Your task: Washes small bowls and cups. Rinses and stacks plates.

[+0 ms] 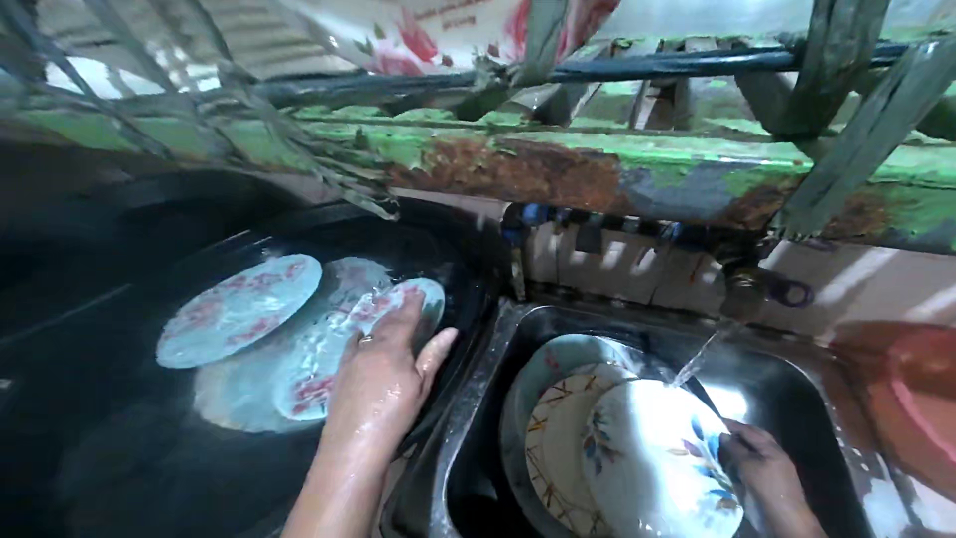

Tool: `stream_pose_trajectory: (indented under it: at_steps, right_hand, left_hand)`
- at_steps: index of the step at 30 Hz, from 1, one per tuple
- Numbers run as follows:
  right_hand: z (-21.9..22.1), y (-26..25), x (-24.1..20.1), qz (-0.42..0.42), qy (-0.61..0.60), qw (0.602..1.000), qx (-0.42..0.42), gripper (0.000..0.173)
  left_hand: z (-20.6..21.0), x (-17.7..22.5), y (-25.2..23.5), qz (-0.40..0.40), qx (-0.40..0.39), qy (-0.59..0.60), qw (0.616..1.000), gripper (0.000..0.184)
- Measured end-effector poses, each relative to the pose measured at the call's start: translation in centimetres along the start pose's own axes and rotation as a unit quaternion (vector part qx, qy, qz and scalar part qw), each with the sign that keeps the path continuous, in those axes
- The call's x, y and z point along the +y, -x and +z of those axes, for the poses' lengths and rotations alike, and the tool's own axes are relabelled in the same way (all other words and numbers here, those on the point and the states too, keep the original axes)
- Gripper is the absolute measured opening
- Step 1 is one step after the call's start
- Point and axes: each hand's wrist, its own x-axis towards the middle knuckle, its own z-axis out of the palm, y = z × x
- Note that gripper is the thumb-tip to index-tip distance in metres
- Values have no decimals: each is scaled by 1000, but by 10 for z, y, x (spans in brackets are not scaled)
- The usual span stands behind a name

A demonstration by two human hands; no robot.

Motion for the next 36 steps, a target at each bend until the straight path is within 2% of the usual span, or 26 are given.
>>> stream_pose_trajectory:
  at_steps: [2, 3, 5, 6, 8, 11, 12, 14, 18, 22, 23, 25, 27, 28, 30, 32, 33, 34, 36]
  right_hand:
    - [-15, -1, -1, -7, -2, 999, 43, 25]
    - [-24, -1, -1, 8, -19, 998, 57, 25]
    - [-37, -3, 1, 68, -98, 989, 85, 26]
    - [-41, -3, 4, 92, -155, 979, 92, 26]
    - [-41, -1, 7, 138, -259, 953, 69, 23]
    - [-34, 13, 1, 222, -289, 931, 12, 34]
    - [-31, 16, 0, 232, -287, 929, 14, 34]
    - [-30, 21, 2, 226, -308, 923, 47, 34]
    - [-38, 19, 1, 189, -394, 898, 54, 34]
    - [-21, 17, -55, 165, -419, 893, 13, 40]
    - [-15, 13, -65, 151, -439, 885, 16, 42]
    - [-13, 6, -75, 128, -466, 875, 39, 47]
    - [-26, 2, -76, 127, -454, 878, 80, 46]
    - [-35, -1, -73, 128, -445, 881, 94, 45]
    - [-48, -3, -67, 154, -424, 887, 98, 48]
    - [-42, 2, -69, 171, -411, 893, 60, 49]
    - [-35, 4, -70, 170, -415, 893, 27, 50]
    - [-26, 5, -74, 169, -417, 893, 4, 51]
    - [-13, 2, -82, 162, -441, 883, -7, 50]
  left_hand:
    - [7, 9, 0, 71, 38, 10, 997, 77]
    - [10, 17, 0, 107, 57, 16, 993, 76]
    - [25, 36, 5, 181, 88, 42, 979, 61]
    - [37, 49, 11, 212, 80, 59, 972, 55]
    - [67, 80, 31, 245, -21, 94, 965, 54]
    - [115, 122, 59, 262, -273, 125, 917, 68]
    - [132, 129, 65, 265, -327, 127, 898, 74]
    - [157, 137, 74, 275, -362, 133, 881, 79]
    - [182, 153, 61, 282, -308, 129, 900, 77]
    - [193, 202, 45, 254, -188, 166, 934, 74]
    - [191, 218, 49, 263, -171, 210, 926, 70]
    - [189, 233, 73, 353, -145, 292, 877, 59]
    - [185, 226, 87, 458, -151, 298, 824, 56]
    - [183, 216, 83, 472, -159, 289, 818, 54]
    - [182, 194, 60, 413, -208, 220, 859, 56]
    - [192, 182, 40, 329, -182, 149, 915, 65]
    - [193, 186, 34, 304, -170, 132, 928, 70]
    - [193, 194, 35, 300, -152, 155, 929, 72]
    - [187, 212, 54, 352, -151, 259, 887, 70]
